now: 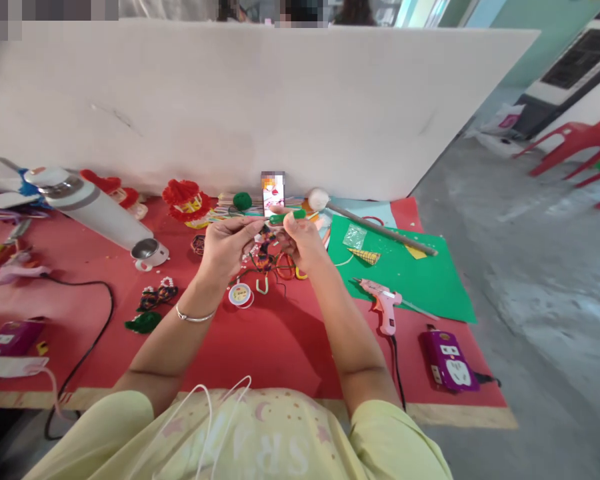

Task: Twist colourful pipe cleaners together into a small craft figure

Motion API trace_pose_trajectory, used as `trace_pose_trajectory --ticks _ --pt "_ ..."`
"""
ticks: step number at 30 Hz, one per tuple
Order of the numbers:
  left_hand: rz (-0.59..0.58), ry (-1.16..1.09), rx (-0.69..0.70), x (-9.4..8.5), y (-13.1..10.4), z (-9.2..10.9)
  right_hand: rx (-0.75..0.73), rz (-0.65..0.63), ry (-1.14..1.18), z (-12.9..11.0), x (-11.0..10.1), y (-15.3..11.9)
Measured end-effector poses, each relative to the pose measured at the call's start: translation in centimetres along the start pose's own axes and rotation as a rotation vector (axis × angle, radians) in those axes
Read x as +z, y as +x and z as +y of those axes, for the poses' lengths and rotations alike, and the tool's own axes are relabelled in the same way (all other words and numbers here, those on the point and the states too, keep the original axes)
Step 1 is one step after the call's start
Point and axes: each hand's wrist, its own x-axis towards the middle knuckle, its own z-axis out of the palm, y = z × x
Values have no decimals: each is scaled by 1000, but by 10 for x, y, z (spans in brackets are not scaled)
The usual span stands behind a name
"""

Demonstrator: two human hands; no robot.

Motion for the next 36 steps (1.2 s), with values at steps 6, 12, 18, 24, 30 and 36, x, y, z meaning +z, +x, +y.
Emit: trace_pose_trajectory --ticks 6,12,18,24,30,36 --pt "51 -120 -83 0 12 -10 175 51 139 -12 11 -3" --pt "87 -157 -124 -6 12 -20 187 89 82 -7 13 -2" --pt "55 -247 -251 -11 17 -25 207 102 107 1 12 2" --pt "71 -341 -354 -10 21 -24 220 84 150 7 15 6" --pt "45 -371 -343 -8 20 -23 212 89 121 8 14 5" --pt "41 -379 -378 -9 18 -20 216 100 134 9 16 5"
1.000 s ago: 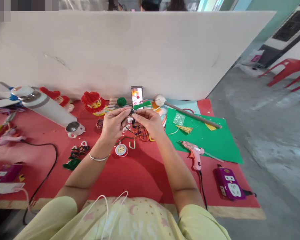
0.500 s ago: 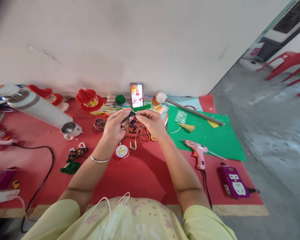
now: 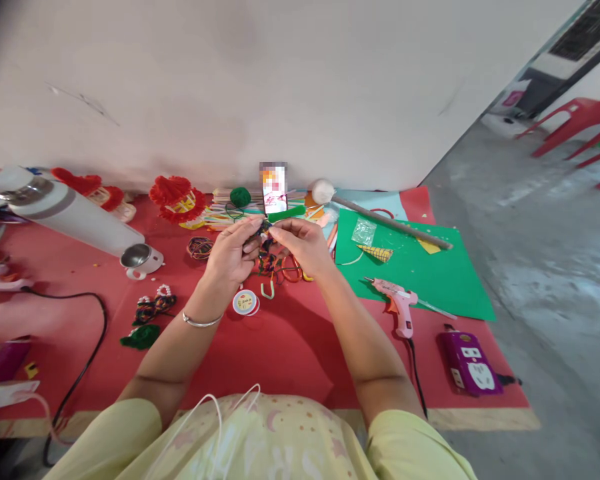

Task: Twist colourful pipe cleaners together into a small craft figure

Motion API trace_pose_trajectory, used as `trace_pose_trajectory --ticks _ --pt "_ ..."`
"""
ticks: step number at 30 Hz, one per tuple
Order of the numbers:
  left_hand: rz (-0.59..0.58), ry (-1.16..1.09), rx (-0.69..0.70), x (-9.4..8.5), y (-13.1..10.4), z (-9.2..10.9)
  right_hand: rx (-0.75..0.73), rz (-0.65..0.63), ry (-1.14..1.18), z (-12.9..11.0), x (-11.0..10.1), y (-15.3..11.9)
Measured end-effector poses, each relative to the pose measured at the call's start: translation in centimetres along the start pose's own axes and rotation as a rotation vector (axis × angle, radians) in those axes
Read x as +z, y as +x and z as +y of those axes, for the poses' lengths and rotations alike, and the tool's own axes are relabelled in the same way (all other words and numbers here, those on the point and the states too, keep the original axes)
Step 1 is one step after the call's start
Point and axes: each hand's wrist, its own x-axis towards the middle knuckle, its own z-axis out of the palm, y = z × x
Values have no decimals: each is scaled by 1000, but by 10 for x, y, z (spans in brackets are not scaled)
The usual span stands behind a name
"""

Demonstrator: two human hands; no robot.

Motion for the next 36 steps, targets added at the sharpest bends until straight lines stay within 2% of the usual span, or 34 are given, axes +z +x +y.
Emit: trace_pose_trajectory --ticks 36 --pt "47 89 136 1 -3 -4 -63 34 -91 2 2 -1"
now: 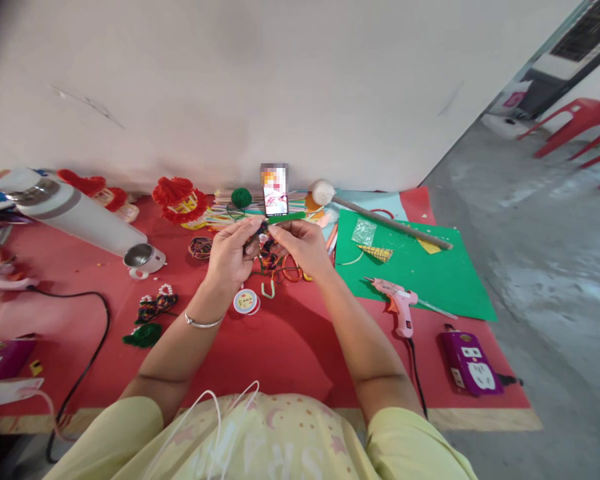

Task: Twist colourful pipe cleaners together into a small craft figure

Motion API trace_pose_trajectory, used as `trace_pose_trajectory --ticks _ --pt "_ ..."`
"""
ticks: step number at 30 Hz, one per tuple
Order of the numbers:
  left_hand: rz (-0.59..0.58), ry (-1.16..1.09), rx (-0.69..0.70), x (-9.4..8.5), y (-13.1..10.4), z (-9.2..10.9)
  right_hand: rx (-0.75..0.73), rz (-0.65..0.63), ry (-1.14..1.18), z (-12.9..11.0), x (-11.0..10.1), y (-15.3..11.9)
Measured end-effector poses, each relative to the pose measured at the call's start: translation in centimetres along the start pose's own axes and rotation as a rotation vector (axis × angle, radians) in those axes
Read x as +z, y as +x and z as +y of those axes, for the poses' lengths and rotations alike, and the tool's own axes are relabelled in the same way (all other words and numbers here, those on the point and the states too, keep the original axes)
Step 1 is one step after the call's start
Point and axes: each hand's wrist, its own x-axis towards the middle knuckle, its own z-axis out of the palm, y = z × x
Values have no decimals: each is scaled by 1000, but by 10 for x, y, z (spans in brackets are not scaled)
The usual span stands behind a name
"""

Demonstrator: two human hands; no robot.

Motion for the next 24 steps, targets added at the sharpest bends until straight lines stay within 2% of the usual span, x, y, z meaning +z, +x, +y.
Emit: trace_pose_trajectory --ticks 5,9,12,14,16,21,24 --pt "-15 3 34 2 -2 0 0 -10 -3 -1 1 -2" --pt "-7 21 21 4 -4 2 37 28 24 1 0 1" --pt "-63 60 11 1 -4 5 93 63 136 5 -3 5" --pt "-122 95 15 -2 -5 10 78 53 130 5 -5 4" --pt "-171 118 23 -6 -6 15 -59 37 32 4 -6 1" --pt "-217 67 46 -7 -10 27 -699 8 -322 -2 -5 -12" --pt "-210 48 46 -5 -15 31 -841 -59 -482 -1 -7 -16"
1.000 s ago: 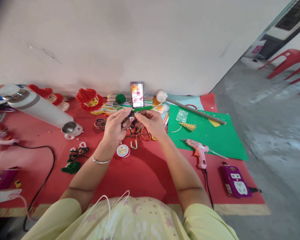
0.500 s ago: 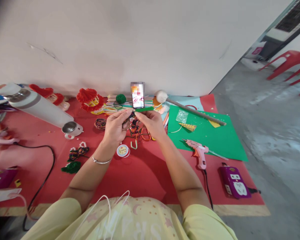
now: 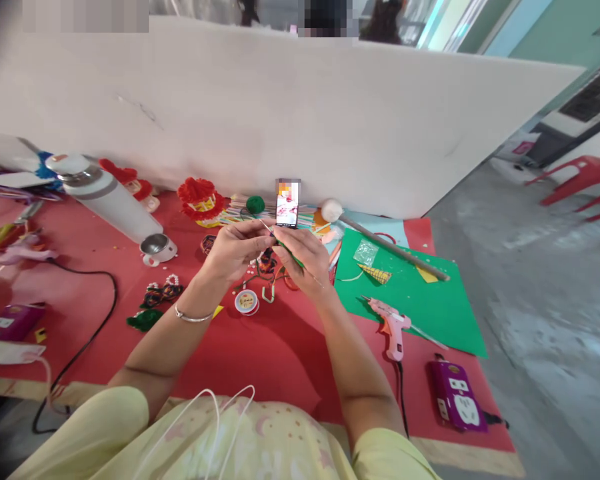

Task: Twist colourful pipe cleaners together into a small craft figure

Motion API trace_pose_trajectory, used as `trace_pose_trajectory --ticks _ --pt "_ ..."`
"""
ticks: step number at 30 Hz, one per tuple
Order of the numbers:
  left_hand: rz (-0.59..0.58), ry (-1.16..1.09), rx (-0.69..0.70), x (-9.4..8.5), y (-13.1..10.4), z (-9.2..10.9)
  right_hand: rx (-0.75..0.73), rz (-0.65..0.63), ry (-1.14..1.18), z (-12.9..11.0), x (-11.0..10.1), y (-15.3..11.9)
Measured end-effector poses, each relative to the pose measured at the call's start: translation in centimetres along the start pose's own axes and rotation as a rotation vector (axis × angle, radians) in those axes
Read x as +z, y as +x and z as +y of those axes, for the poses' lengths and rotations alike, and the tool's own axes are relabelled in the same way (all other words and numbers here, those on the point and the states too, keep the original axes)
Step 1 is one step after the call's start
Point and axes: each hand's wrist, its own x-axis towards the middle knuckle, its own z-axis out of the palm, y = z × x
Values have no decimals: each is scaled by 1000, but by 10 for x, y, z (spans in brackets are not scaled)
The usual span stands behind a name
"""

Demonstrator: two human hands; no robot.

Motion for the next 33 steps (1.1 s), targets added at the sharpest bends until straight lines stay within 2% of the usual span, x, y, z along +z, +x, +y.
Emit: trace_pose_trajectory --ticks 2,7,9,12,14,16,18,20,22,25,29,33 --pt "-5 8 6 1 -4 3 9 -2 -27 -1 -3 -1" --pt "-43 153 28 4 -11 7 181 12 100 -10 -13 1" --pt "29 212 104 7 -12 5 128 -11 43 -12 -13 3" --pt "105 168 171 11 -12 2 -58 -32 -127 -11 -8 2" --pt "73 103 109 11 -13 3 -125 9 -154 -12 -3 -1" --pt "-1 52 -19 8 -13 8 -97 82 -53 -14 0 -3" --pt "-107 16 -156 4 -12 16 35 141 157 -16 1 -4" --pt "-211 43 -238 0 -11 25 246 143 379 -16 -3 -3" --pt "-270 137 -239 -2 -10 32 441 90 531 -12 -10 -1" --pt "-311 290 -175 -3 -9 40 580 -24 635 -3 -24 2" --pt "-313 473 -73 0 -8 45 587 -136 650 2 -41 5" --pt "-236 606 49 4 -9 42 508 -276 603 -5 -55 6"
